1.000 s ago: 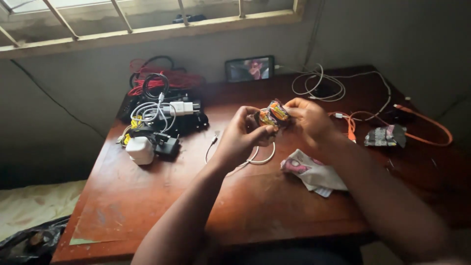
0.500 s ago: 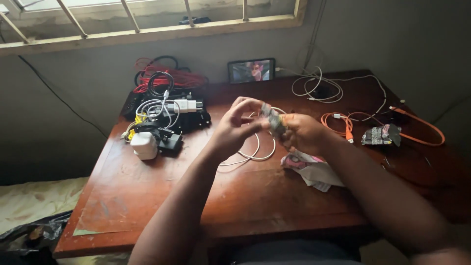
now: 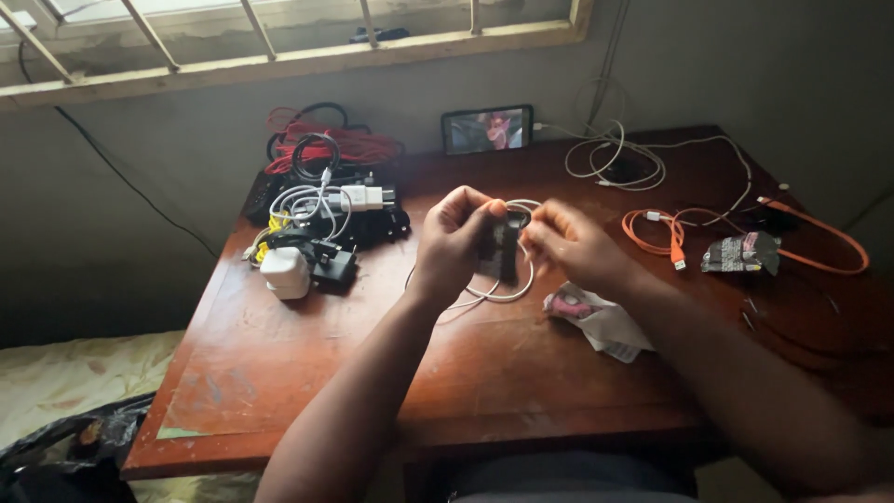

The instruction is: Cleaning a white USB cable by wiping it with a cloth.

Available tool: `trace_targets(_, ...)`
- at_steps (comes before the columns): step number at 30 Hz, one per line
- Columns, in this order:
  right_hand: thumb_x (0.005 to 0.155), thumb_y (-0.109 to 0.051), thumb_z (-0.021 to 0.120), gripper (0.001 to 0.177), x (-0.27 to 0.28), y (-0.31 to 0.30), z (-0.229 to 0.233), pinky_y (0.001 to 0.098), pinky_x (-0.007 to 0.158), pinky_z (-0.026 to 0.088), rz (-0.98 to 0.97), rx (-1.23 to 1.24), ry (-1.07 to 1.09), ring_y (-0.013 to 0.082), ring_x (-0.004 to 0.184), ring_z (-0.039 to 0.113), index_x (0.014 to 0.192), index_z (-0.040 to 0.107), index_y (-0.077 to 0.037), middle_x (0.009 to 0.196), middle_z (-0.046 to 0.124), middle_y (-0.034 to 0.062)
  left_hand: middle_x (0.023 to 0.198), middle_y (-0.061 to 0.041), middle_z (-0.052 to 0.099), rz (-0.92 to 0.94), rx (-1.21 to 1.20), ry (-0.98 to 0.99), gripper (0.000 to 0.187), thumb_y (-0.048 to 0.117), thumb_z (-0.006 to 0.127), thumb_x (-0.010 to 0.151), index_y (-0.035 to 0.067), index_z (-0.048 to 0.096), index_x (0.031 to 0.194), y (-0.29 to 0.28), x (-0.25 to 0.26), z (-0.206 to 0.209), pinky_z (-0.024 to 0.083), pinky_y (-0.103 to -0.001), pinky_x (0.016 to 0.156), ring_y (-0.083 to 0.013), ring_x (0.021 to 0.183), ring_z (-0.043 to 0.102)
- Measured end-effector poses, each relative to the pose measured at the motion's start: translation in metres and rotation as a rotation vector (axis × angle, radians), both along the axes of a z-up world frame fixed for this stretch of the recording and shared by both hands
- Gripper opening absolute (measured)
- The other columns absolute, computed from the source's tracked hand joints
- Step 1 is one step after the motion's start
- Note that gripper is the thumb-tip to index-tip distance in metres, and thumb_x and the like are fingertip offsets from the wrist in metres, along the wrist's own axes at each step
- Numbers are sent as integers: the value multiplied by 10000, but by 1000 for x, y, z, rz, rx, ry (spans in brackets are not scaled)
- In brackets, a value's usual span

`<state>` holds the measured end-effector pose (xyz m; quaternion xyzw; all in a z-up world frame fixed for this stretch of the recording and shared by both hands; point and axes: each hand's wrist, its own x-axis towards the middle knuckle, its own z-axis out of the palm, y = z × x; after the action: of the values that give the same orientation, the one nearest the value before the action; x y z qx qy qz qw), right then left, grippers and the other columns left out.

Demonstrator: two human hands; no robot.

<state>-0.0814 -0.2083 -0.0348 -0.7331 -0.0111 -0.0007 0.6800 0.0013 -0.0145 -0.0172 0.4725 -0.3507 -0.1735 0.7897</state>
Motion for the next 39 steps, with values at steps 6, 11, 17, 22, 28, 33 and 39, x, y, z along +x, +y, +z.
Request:
trace_targets(6, 1096, -236, 514, 210, -8, 8, 4, 238, 844, 530, -123, -200, -414, 38, 910, 594, 1104, 599, -44, 993, 639, 3, 804, -32, 706, 340, 282, -298, 120, 124, 673, 967, 9, 675, 933, -5, -5, -3, 549, -245, 652, -60, 722, 645)
trace_targets(11, 1069, -207, 564, 182, -9, 9, 4, 256, 820, 509, -6, -127, -352, 52, 906, 574, 1099, 607, -32, 983, 626, -8, 808, -33, 718, 365, 294, -288, 130, 134, 677, 960, 5, 690, 953, -8, -6, -8, 548, -250, 653, -64, 729, 651)
trace_targets(17, 1058, -164, 590, 154, -5, -6, 7, 257, 840, 510, -90, -207, -410, 56, 906, 590, 1042, 639, -19, 939, 651, -4, 1013, -87, 735, -122, 14, 162, 327, 324, 544, 1044, 40, 692, 1110, -3, 6, -6, 570, -300, 769, -143, 861, 693)
trace_targets(22, 1031, -178, 576, 154, -6, -10, 13, 282, 843, 544, 49, 268, -164, 77, 899, 646, 1056, 646, -43, 950, 695, -1, 1341, -55, 624, -334, 108, -134, 310, 169, 645, 1011, 96, 646, 1313, 1, 15, -5, 512, -322, 932, -147, 1132, 605)
trace_targets(28, 1077, -195, 589, 195, -2, -9, -9, 296, 717, 550, 297, 423, -20, 109, 804, 652, 1121, 676, -26, 934, 694, 32, 1495, -56, 478, -391, 106, -190, 114, 119, 680, 1005, 29, 650, 1069, -3, 22, -24, 515, -345, 1075, -163, 1253, 598)
trace_targets(33, 1026, -195, 568, 172, 4, -9, -5, 247, 773, 560, -97, -143, -311, 38, 873, 627, 1104, 627, -54, 962, 675, -12, 1075, -92, 703, 1, 204, -243, 149, 161, 704, 994, 27, 641, 980, -12, 28, -36, 562, -303, 864, -121, 969, 648)
trace_targets(39, 1048, -142, 606, 225, -59, 6, 60, 320, 686, 553, 465, 106, -151, 194, 723, 658, 871, 642, -8, 853, 709, 160, 776, -47, 657, 381, 383, -398, 184, 165, 711, 966, -1, 640, 929, -9, 33, -34, 505, -284, 682, -98, 747, 584)
